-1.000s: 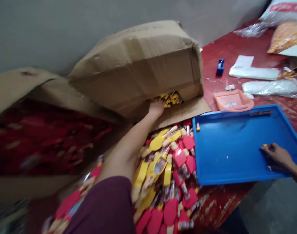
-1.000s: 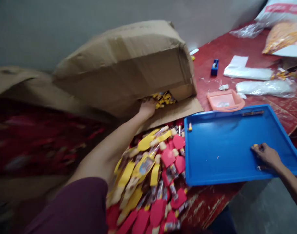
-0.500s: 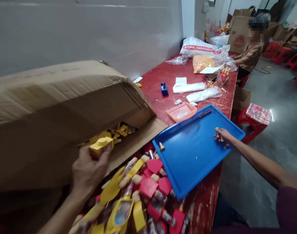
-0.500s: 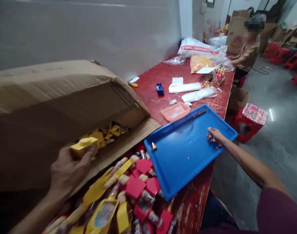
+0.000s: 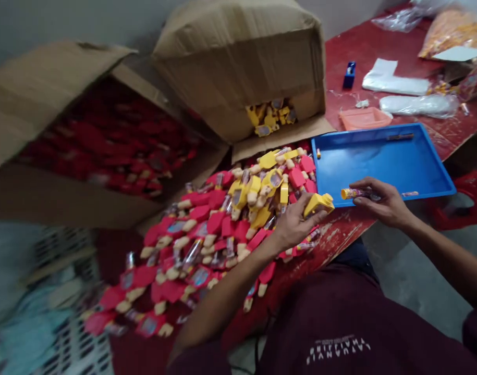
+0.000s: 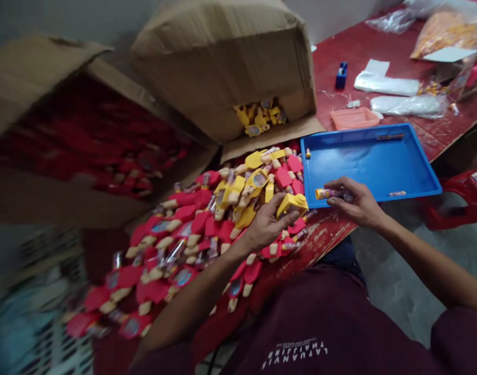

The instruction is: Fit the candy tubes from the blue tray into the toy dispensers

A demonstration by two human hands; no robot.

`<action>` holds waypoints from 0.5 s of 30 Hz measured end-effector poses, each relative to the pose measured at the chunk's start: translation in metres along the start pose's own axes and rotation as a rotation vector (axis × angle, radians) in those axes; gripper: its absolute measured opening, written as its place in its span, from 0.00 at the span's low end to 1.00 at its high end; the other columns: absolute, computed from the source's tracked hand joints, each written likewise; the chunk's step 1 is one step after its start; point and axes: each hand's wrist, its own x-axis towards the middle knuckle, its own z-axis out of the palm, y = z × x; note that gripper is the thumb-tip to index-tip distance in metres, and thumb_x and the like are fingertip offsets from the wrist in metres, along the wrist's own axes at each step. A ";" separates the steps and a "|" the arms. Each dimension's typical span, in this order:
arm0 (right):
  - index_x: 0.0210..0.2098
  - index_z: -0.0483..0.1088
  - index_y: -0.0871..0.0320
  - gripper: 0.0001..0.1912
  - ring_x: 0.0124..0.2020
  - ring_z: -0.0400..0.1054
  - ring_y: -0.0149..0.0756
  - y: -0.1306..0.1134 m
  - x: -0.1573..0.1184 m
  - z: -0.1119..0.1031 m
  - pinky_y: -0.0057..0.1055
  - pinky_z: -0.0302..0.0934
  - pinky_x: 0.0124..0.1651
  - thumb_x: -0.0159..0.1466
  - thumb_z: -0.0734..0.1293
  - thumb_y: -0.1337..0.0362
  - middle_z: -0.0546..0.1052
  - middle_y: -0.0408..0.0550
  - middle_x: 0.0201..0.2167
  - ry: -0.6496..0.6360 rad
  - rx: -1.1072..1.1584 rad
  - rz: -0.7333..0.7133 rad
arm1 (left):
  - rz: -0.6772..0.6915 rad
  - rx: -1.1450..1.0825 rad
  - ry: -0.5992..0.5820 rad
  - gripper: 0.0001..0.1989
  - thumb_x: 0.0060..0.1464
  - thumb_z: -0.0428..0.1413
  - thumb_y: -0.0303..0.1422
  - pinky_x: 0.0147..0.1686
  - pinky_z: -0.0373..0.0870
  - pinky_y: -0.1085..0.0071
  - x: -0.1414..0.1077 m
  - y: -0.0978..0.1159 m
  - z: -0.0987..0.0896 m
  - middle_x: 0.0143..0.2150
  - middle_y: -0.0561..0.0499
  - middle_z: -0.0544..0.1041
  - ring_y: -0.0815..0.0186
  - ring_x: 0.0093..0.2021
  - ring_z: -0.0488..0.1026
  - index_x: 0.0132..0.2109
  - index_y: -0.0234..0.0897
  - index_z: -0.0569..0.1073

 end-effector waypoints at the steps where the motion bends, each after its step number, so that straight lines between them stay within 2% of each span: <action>1: 0.49 0.75 0.53 0.13 0.41 0.72 0.36 -0.008 -0.001 0.004 0.35 0.64 0.43 0.66 0.70 0.59 0.78 0.48 0.42 -0.040 -0.028 -0.065 | 0.018 0.043 -0.024 0.19 0.60 0.57 0.44 0.36 0.68 0.71 -0.009 0.001 -0.001 0.37 0.51 0.76 0.66 0.34 0.72 0.51 0.36 0.70; 4: 0.52 0.73 0.53 0.14 0.44 0.72 0.38 -0.025 -0.001 0.013 0.37 0.65 0.46 0.67 0.69 0.62 0.77 0.50 0.44 -0.152 -0.076 -0.224 | 0.070 0.151 -0.040 0.18 0.60 0.57 0.43 0.34 0.66 0.71 -0.031 0.002 -0.003 0.34 0.52 0.75 0.66 0.32 0.71 0.52 0.36 0.69; 7: 0.54 0.72 0.54 0.14 0.44 0.73 0.37 -0.035 -0.001 0.019 0.35 0.66 0.45 0.68 0.68 0.64 0.77 0.50 0.44 -0.242 -0.104 -0.297 | 0.087 0.189 -0.039 0.17 0.61 0.56 0.43 0.34 0.65 0.70 -0.046 0.001 -0.004 0.35 0.52 0.75 0.66 0.33 0.71 0.51 0.37 0.69; 12: 0.52 0.72 0.55 0.13 0.42 0.73 0.36 -0.042 -0.003 0.020 0.34 0.67 0.42 0.68 0.68 0.64 0.77 0.50 0.44 -0.334 -0.154 -0.310 | 0.075 0.158 -0.035 0.15 0.61 0.56 0.43 0.35 0.65 0.70 -0.057 0.001 -0.002 0.34 0.53 0.74 0.66 0.33 0.71 0.47 0.37 0.69; 15: 0.53 0.71 0.54 0.13 0.42 0.72 0.36 -0.043 -0.007 0.021 0.34 0.67 0.43 0.69 0.67 0.64 0.77 0.50 0.43 -0.349 -0.134 -0.298 | 0.066 0.141 -0.073 0.15 0.61 0.55 0.44 0.33 0.65 0.70 -0.057 0.000 0.000 0.33 0.53 0.73 0.66 0.32 0.71 0.47 0.37 0.68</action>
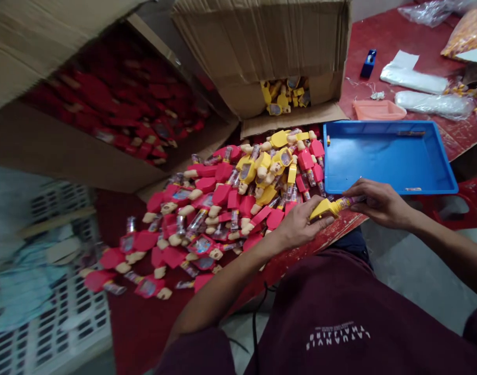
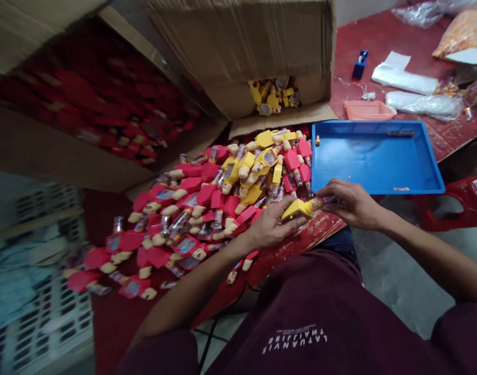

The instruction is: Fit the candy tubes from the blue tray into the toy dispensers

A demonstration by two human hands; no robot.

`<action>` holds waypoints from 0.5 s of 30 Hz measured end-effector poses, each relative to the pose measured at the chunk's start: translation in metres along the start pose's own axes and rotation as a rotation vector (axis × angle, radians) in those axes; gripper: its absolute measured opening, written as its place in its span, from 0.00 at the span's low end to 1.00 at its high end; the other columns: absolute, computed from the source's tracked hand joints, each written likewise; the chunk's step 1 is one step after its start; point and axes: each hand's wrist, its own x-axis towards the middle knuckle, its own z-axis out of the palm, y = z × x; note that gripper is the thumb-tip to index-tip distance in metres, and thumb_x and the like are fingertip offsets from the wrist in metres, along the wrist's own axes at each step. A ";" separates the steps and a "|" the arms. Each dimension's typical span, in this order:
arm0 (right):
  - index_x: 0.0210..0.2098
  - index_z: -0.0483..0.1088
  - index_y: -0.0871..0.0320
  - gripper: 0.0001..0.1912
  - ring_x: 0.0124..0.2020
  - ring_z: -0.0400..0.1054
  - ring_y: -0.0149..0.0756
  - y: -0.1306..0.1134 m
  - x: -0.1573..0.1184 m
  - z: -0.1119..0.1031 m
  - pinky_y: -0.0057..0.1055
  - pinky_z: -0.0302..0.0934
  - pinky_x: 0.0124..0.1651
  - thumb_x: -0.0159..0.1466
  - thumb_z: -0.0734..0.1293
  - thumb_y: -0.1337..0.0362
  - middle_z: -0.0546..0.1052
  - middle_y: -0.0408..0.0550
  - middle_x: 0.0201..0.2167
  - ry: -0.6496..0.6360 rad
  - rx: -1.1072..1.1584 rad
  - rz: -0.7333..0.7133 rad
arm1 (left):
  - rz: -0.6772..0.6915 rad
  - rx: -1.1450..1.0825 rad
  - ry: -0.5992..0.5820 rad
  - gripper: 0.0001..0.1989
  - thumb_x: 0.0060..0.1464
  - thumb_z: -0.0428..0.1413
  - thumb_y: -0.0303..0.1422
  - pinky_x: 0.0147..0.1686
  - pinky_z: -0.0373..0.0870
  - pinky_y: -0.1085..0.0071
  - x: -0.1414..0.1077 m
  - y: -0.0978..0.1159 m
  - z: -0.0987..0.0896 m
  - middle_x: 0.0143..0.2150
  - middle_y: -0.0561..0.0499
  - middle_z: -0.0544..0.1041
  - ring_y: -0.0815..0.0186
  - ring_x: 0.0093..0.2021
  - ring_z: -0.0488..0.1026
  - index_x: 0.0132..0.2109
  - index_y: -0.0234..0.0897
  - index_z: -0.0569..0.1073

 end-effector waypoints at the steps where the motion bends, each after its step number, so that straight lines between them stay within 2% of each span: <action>1: 0.53 0.71 0.54 0.13 0.42 0.72 0.36 -0.001 -0.002 0.001 0.34 0.67 0.43 0.69 0.67 0.64 0.77 0.50 0.43 0.001 0.005 -0.002 | 0.001 -0.005 -0.017 0.16 0.61 0.55 0.44 0.33 0.66 0.70 0.000 -0.001 0.001 0.34 0.53 0.73 0.66 0.32 0.71 0.48 0.37 0.68; 6: 0.53 0.72 0.56 0.14 0.41 0.72 0.35 0.000 -0.013 0.013 0.32 0.66 0.40 0.69 0.67 0.65 0.78 0.51 0.43 0.031 0.000 -0.014 | 0.043 0.122 -0.024 0.18 0.64 0.53 0.43 0.40 0.70 0.67 -0.004 -0.005 0.011 0.39 0.48 0.75 0.63 0.39 0.74 0.53 0.36 0.68; 9: 0.52 0.74 0.56 0.13 0.40 0.73 0.34 0.004 -0.020 0.020 0.31 0.66 0.40 0.69 0.67 0.63 0.79 0.51 0.43 0.032 0.054 0.044 | 0.012 0.215 -0.033 0.20 0.65 0.52 0.44 0.42 0.71 0.65 -0.006 -0.007 0.016 0.39 0.47 0.76 0.60 0.40 0.75 0.57 0.36 0.67; 15: 0.51 0.76 0.56 0.15 0.42 0.74 0.36 0.008 -0.026 0.022 0.33 0.68 0.43 0.69 0.67 0.57 0.80 0.51 0.44 -0.063 0.167 0.213 | -0.018 0.147 -0.204 0.19 0.64 0.52 0.46 0.38 0.69 0.66 -0.004 -0.008 0.013 0.38 0.48 0.77 0.62 0.36 0.74 0.53 0.36 0.69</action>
